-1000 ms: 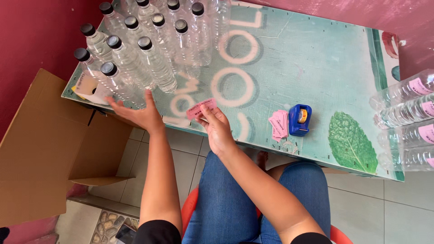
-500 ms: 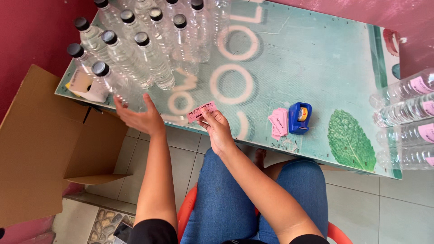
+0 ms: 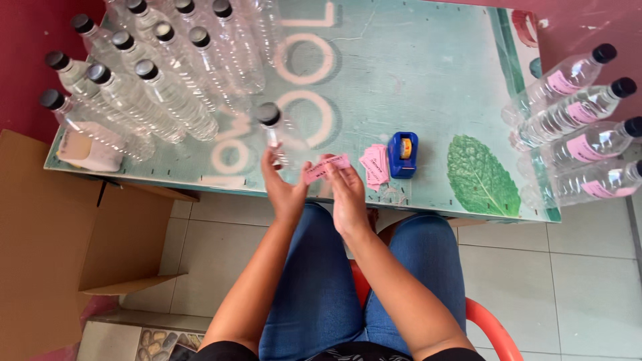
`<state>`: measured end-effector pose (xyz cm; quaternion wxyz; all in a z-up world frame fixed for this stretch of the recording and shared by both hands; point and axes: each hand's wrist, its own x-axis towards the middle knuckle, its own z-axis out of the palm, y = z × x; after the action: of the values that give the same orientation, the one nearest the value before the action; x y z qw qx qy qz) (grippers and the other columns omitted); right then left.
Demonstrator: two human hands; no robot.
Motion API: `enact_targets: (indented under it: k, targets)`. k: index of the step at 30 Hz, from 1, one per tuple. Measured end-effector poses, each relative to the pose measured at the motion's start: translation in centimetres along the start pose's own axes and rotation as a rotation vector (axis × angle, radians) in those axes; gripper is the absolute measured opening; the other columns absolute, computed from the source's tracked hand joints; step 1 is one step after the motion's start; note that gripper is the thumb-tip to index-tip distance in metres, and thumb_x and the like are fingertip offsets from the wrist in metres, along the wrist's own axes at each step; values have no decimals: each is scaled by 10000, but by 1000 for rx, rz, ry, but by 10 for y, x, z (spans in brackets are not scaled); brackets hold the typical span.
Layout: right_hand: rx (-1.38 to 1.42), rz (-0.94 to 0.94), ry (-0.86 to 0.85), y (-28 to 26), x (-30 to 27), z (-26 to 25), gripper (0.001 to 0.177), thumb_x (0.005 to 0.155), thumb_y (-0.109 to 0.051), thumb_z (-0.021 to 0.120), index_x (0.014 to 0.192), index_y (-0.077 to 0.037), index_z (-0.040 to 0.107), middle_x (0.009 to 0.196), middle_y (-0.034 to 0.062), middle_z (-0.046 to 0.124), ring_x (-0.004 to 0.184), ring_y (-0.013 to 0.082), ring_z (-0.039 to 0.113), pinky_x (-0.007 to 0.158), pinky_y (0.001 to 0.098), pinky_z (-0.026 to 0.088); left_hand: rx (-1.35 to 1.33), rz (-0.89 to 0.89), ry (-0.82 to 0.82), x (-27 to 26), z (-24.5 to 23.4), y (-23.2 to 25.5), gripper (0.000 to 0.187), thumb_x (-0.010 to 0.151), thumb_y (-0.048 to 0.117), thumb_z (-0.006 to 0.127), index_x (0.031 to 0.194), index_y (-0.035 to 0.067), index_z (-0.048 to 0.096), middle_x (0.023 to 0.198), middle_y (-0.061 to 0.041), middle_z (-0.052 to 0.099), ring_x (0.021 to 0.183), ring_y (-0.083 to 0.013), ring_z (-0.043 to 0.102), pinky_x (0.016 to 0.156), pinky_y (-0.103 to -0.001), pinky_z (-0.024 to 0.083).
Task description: The person picks up a small pink label, applies adhesive from a blue dispenser, and carefully sticks the label onto a clear plastic bottle filled with liquid, repeating this for multiple bottles on the table.
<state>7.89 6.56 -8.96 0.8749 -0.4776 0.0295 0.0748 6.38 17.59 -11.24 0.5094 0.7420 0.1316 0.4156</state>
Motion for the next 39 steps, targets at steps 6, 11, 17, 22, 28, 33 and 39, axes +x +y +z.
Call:
enact_targets:
  k: [6,11,17,22,28,33,39]
  targets:
    - [-57,-134,96,-33,-9,-41,252,958,-146,682,1197,-71,652,1256,54,661,1172,100,583,1063,291,459,-72,-26,-298,-23,37,12,840,746,85,856,1467,51,426,1334,-164,607,1184,-354,603,985,-418,484]
    - [-90,-195,100,-44,-10,-57,316,984,-156,640,1280,-43,634,1297,86,634,1253,157,548,1076,315,428,-112,-6,-411,-23,44,17,792,770,47,785,1477,48,429,1371,-177,524,1223,-378,573,1037,-446,471]
    - [-120,-220,86,-45,-11,-58,327,991,-151,629,1301,-46,635,1322,91,634,1283,175,540,1076,312,415,-127,31,-508,-21,42,8,772,763,29,751,1471,10,445,1376,-207,490,1262,-417,540,1073,-474,446]
    - [-118,-236,90,-41,-12,-53,338,987,-143,635,1311,-48,640,1323,106,642,1301,191,533,1117,355,397,-152,-7,-519,-24,41,7,771,766,15,736,1473,10,427,1378,-219,470,1280,-435,516,1111,-504,410]
    - [-103,-246,73,-39,-11,-48,349,994,-152,633,1326,-43,635,1335,113,636,1303,190,524,1125,365,393,-185,20,-528,-24,41,6,762,790,81,778,1461,15,424,1399,-201,450,1320,-435,482,1126,-523,395]
    - [-93,-256,76,-35,-10,-48,362,989,-175,646,1330,-56,626,1348,105,613,1294,186,508,1128,381,376,-119,109,-492,-22,35,15,955,792,187,789,1536,-38,235,1466,-321,348,1403,-537,321,1175,-626,250]
    - [-103,-245,80,-35,-15,-50,356,999,-175,629,1340,-76,621,1355,93,614,1314,185,513,1138,378,368,-215,88,-330,-34,21,29,1045,838,418,729,1608,81,109,1611,-171,245,1528,-362,137,1229,-557,72]
